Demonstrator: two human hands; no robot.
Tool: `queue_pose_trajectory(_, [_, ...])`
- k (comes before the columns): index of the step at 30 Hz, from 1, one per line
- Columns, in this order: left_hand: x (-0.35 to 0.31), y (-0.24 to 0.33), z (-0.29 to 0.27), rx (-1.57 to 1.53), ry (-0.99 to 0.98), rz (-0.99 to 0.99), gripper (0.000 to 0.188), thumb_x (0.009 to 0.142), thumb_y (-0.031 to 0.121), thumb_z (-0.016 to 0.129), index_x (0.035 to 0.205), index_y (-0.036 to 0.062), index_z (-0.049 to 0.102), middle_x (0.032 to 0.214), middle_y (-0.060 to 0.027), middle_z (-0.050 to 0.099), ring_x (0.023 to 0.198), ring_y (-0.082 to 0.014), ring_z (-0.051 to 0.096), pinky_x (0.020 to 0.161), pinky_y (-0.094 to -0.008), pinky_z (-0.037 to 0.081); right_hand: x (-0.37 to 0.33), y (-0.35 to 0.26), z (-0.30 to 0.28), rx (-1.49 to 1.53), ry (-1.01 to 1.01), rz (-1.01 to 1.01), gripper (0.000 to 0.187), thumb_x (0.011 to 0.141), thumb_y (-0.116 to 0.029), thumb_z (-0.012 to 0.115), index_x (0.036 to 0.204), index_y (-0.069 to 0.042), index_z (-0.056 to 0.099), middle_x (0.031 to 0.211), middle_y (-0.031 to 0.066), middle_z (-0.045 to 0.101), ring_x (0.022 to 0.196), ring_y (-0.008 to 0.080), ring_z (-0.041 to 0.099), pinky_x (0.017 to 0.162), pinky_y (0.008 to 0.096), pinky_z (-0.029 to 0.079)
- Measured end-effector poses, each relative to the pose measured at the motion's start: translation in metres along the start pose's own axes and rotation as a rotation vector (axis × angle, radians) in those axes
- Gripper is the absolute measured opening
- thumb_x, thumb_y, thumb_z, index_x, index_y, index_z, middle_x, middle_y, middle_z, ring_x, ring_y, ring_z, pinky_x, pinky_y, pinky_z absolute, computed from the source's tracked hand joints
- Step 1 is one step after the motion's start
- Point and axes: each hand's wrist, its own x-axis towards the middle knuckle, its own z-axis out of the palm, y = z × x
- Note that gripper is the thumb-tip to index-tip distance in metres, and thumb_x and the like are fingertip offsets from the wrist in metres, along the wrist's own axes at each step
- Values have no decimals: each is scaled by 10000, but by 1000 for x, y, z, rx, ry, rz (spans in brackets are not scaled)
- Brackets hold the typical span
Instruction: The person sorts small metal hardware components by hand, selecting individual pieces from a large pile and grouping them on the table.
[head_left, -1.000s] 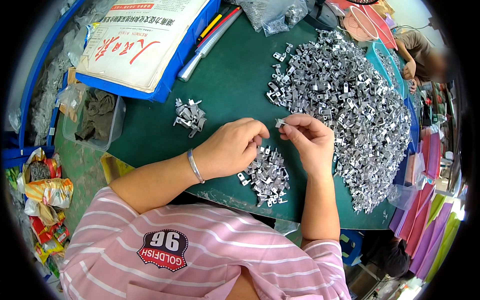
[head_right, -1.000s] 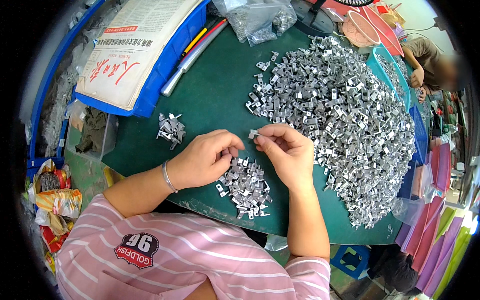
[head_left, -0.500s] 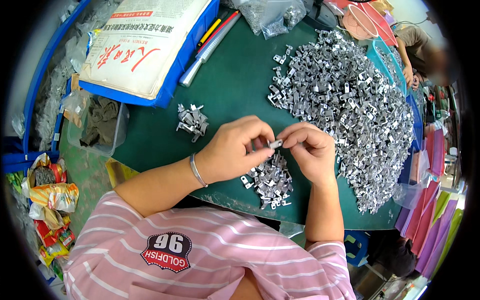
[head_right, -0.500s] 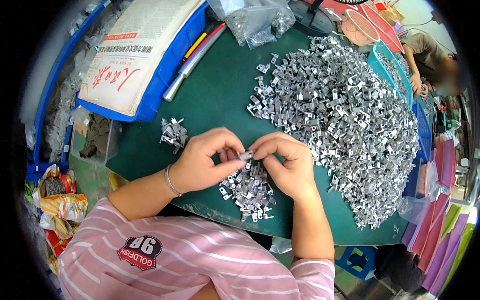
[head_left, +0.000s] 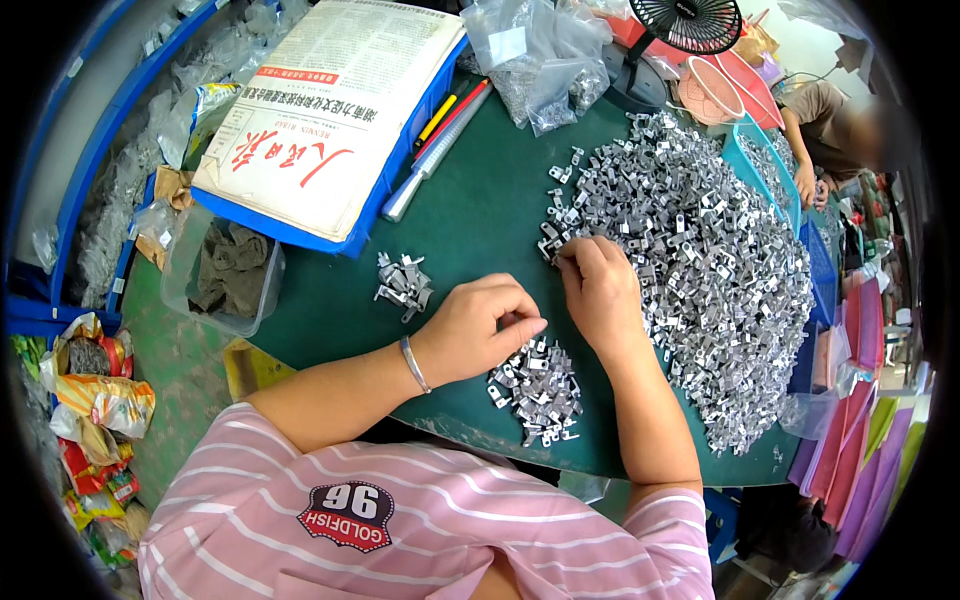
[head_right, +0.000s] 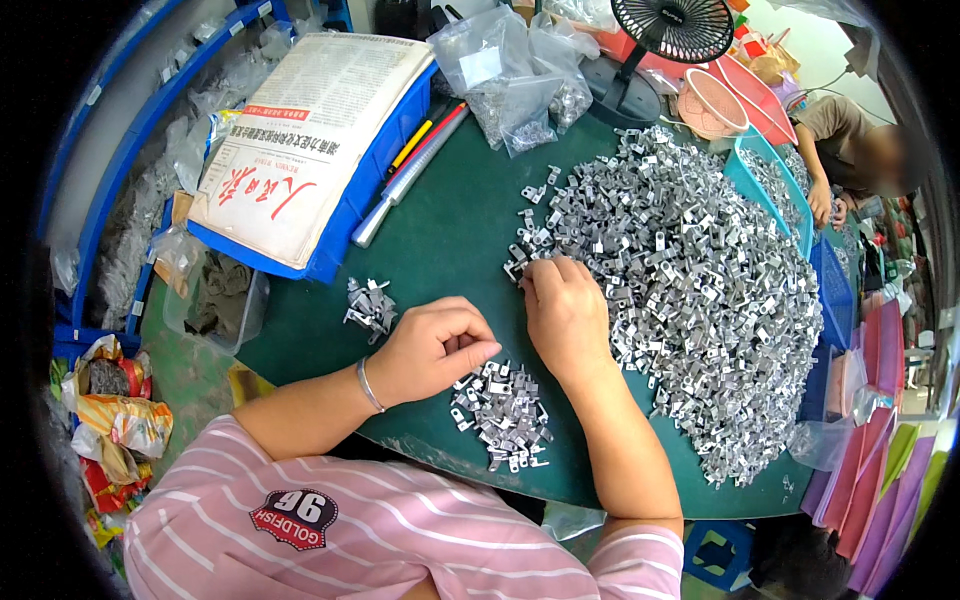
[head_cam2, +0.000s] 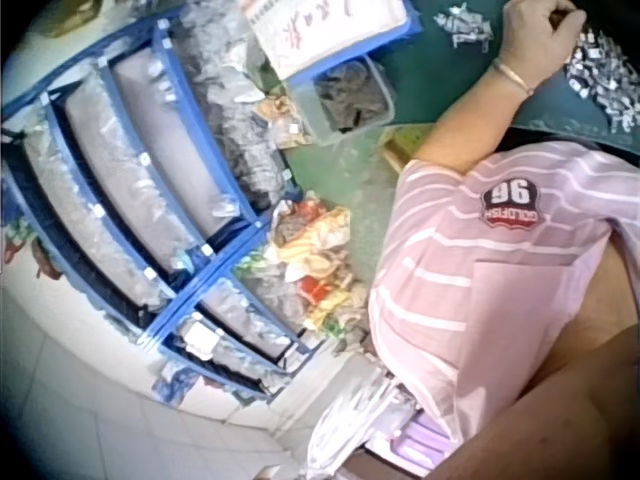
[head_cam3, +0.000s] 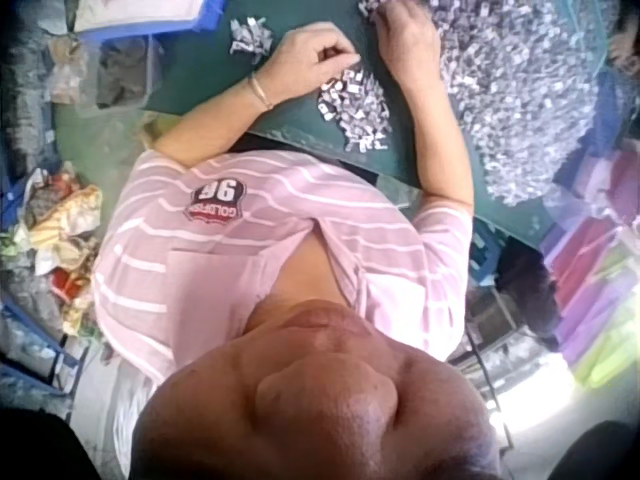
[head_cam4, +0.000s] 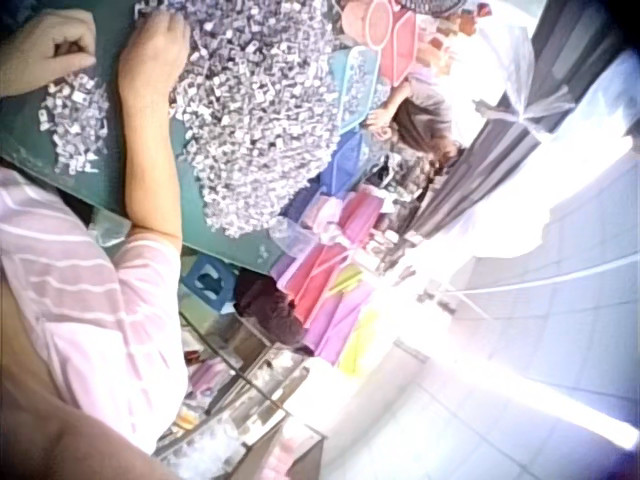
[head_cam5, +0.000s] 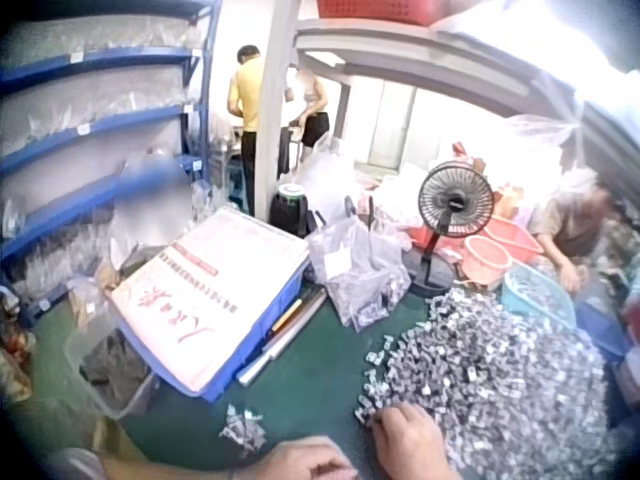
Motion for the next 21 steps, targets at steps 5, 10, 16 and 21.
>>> queue_pose_trajectory(5, [-2, 1, 1, 0, 53, -7, 129, 821, 16, 680, 940, 1, 631, 861, -56, 597, 675, -96, 600, 575, -220, 487, -11, -5, -6, 236, 2, 151, 120, 785, 29, 657, 893, -22, 647, 799, 124, 631, 670, 294, 629, 589, 353, 508])
queue_pose_trajectory(10, [-1, -1, 3, 26, 52, -26, 225, 817, -13, 657, 1034, 6, 602, 931, -81, 593, 726, -121, 618, 605, -235, 499, -42, -7, -24, 640, -44, 421, 102, 794, 70, 674, 870, 4, 689, 853, 91, 665, 705, 156, 633, 620, 257, 509])
queue_pose_trajectory(16, [27, 5, 10, 522, 18, 232, 410, 755, -40, 638, 1153, -14, 542, 1133, -168, 521, 1008, -341, 545, 877, -412, 456, -56, -5, -32, 1156, -4, 459, 153, 789, 139, 650, 901, 40, 620, 983, 134, 660, 876, 158, 640, 772, 255, 530])
queue_pose_trajectory(21, [54, -7, 10, 798, -55, 174, 346, 733, -31, 671, 1063, -7, 570, 1059, -164, 529, 974, -353, 544, 840, -411, 464, -61, -2, -36, 1330, 61, 446, 315, 787, 156, 643, 1031, 8, 511, 978, 158, 653, 937, 191, 654, 830, 299, 550])
